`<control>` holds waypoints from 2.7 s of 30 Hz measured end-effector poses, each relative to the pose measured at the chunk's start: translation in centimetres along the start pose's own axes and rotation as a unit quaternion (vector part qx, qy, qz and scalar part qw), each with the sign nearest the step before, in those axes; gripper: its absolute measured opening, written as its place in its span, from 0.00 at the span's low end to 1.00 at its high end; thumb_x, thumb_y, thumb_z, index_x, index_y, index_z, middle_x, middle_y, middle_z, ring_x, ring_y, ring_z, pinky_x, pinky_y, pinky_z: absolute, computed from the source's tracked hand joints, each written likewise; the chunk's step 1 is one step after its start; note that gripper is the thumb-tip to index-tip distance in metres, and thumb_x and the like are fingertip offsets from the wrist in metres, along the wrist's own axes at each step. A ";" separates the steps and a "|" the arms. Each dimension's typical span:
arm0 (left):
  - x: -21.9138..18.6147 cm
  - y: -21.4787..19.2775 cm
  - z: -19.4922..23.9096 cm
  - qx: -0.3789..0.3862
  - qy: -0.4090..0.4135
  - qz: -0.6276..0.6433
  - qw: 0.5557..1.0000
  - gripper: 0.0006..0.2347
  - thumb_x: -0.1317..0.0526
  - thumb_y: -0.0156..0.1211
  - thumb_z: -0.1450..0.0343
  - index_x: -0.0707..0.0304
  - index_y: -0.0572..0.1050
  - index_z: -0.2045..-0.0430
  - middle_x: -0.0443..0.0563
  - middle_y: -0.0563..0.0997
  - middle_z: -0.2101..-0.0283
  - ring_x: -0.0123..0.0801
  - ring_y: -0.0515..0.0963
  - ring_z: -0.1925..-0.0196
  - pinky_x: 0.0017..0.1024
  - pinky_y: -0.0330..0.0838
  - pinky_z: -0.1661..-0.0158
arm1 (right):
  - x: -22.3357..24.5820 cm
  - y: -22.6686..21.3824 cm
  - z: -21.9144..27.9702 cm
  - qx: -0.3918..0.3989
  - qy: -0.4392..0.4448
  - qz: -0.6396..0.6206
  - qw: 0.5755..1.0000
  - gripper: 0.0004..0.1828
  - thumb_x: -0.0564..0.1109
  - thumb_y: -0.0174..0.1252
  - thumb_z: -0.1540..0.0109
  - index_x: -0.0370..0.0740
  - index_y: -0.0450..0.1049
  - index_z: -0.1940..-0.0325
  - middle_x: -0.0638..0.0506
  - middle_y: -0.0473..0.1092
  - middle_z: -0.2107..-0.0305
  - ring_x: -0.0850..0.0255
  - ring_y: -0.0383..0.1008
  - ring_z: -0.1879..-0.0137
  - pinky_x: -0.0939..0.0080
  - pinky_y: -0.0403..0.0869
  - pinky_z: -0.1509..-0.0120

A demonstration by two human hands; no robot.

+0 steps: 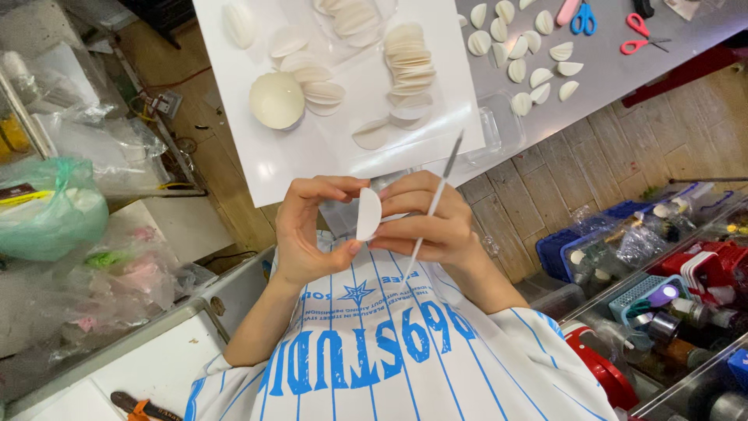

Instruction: The person repeatedly picks up small white circular pieces, applies a liquid to their edges using a brush, and folds them in half to form semi-circular shapes. The shaped pieces are placed into a clear plastic container on the table.

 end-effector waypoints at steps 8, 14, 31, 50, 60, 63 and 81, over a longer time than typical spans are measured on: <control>1.1 0.9 0.1 0.013 0.004 0.089 0.996 0.19 0.60 0.74 0.33 0.67 0.75 0.51 0.64 0.78 0.40 0.43 0.77 0.35 0.40 0.70 0.32 | -0.2 0.6 0.4 -0.047 -0.036 0.005 0.998 0.14 0.38 0.73 0.46 0.40 0.79 0.59 0.48 0.76 0.60 0.50 0.79 0.52 0.52 0.78 0.49; 2.0 1.3 0.9 -0.064 0.029 0.103 0.992 0.18 0.56 0.73 0.29 0.70 0.76 0.52 0.64 0.78 0.41 0.45 0.78 0.36 0.39 0.70 0.35 | -0.5 1.1 -0.8 -0.009 -0.035 -0.010 0.999 0.13 0.40 0.72 0.42 0.40 0.77 0.55 0.47 0.77 0.58 0.50 0.80 0.50 0.52 0.78 0.47; 4.0 -4.4 5.0 -0.286 0.056 0.207 0.934 0.17 0.52 0.73 0.30 0.67 0.76 0.60 0.65 0.79 0.42 0.51 0.77 0.33 0.48 0.68 0.30 | -10.0 6.2 -11.7 0.123 0.035 0.123 0.984 0.17 0.51 0.65 0.30 0.35 0.75 0.65 0.49 0.71 0.74 0.56 0.68 0.69 0.56 0.65 0.65; 6.3 -4.0 2.6 -0.173 -0.015 0.378 0.909 0.15 0.53 0.70 0.27 0.67 0.75 0.60 0.68 0.79 0.43 0.48 0.77 0.34 0.38 0.73 0.37 | -5.3 1.9 -6.9 0.004 0.071 -0.268 0.961 0.30 0.64 0.46 0.26 0.34 0.69 0.65 0.44 0.70 0.76 0.64 0.68 0.76 0.69 0.64 0.71; 4.6 -1.5 2.0 -0.087 -0.053 0.417 0.903 0.18 0.52 0.73 0.30 0.70 0.76 0.62 0.73 0.78 0.43 0.51 0.79 0.36 0.45 0.76 0.36 | -3.3 2.2 -6.0 0.008 0.067 -0.273 0.960 0.30 0.63 0.49 0.27 0.34 0.69 0.68 0.46 0.71 0.78 0.61 0.68 0.77 0.65 0.62 0.71; 4.6 -1.6 2.3 -0.089 -0.054 0.430 0.897 0.18 0.52 0.73 0.30 0.69 0.76 0.61 0.73 0.78 0.43 0.50 0.79 0.36 0.44 0.75 0.36 | -3.2 1.9 -6.1 0.010 0.056 -0.248 0.967 0.30 0.63 0.49 0.27 0.35 0.69 0.70 0.47 0.71 0.79 0.62 0.69 0.77 0.66 0.63 0.71; -1.9 -5.2 1.2 -0.129 0.033 -0.143 0.981 0.22 0.57 0.76 0.33 0.66 0.69 0.52 0.60 0.80 0.47 0.40 0.82 0.42 0.38 0.78 0.41 | -8.6 4.2 -9.5 0.152 0.039 0.120 0.980 0.15 0.49 0.54 0.23 0.36 0.76 0.57 0.49 0.71 0.68 0.56 0.68 0.61 0.57 0.66 0.54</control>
Point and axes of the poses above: each hand's wrist, its own z-axis away from the middle knuckle, its own y-axis out of the palm, x = y × z, the point moved 2 cm from there along -z, towards the middle knuckle
